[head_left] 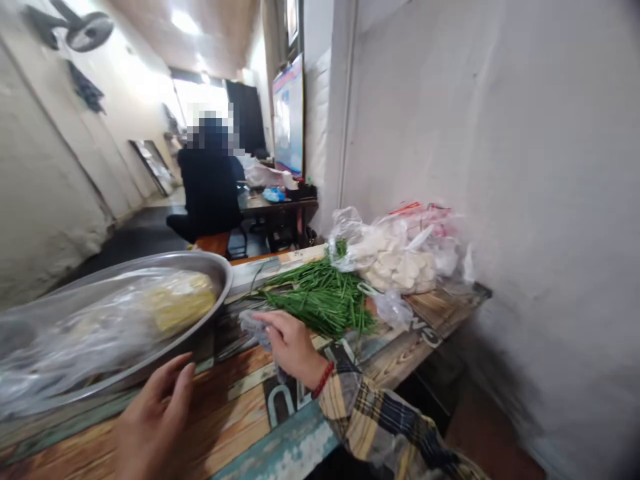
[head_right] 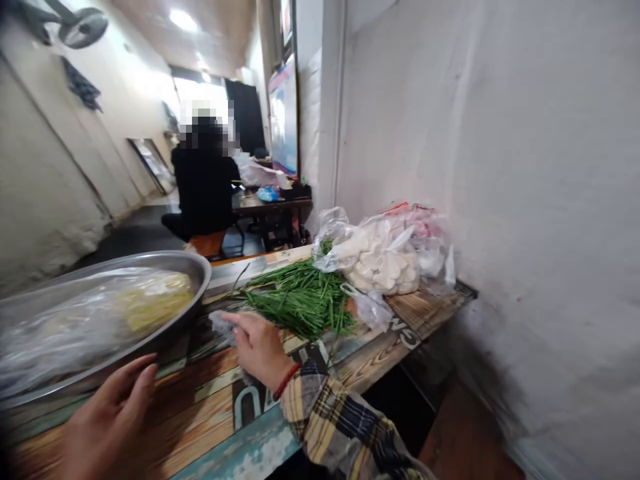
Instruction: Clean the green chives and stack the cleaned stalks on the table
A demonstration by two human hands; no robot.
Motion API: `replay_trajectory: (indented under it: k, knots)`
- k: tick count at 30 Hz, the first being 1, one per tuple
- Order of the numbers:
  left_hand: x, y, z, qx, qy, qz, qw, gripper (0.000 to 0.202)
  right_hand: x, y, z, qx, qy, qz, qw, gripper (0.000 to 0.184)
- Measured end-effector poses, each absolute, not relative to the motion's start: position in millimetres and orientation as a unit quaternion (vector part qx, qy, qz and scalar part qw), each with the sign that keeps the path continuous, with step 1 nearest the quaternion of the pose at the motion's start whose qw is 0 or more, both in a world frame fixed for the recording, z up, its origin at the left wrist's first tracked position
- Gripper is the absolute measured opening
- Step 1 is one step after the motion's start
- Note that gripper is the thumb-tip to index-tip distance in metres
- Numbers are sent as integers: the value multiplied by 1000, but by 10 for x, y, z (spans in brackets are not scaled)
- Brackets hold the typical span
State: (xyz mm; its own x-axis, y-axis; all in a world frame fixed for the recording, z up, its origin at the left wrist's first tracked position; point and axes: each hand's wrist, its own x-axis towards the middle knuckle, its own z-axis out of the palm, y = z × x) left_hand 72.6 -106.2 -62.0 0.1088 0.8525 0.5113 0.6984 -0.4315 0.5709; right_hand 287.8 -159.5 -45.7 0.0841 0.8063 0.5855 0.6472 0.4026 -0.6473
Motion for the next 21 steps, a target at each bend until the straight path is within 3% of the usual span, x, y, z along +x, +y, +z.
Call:
replay_trajectory:
  k: [3, 7, 14, 21]
  knots:
    - [738, -1023, -627, 744, 515, 397, 155, 48, 2923, -1780, -255, -511, -596, 113, 610, 35]
    - [769, -1053, -626, 733, 521, 403, 170, 48, 2843, -1966, -125, -483, -622, 145, 599, 33]
    - [876, -1147, -778, 721, 459, 468, 225, 42, 2768, -1921, -169, -503, -463, 243, 688, 30]
    - [833, -1126, -877, 712, 472, 466, 229, 42, 3253, -2238, -286, -558, -399, 194, 701, 38]
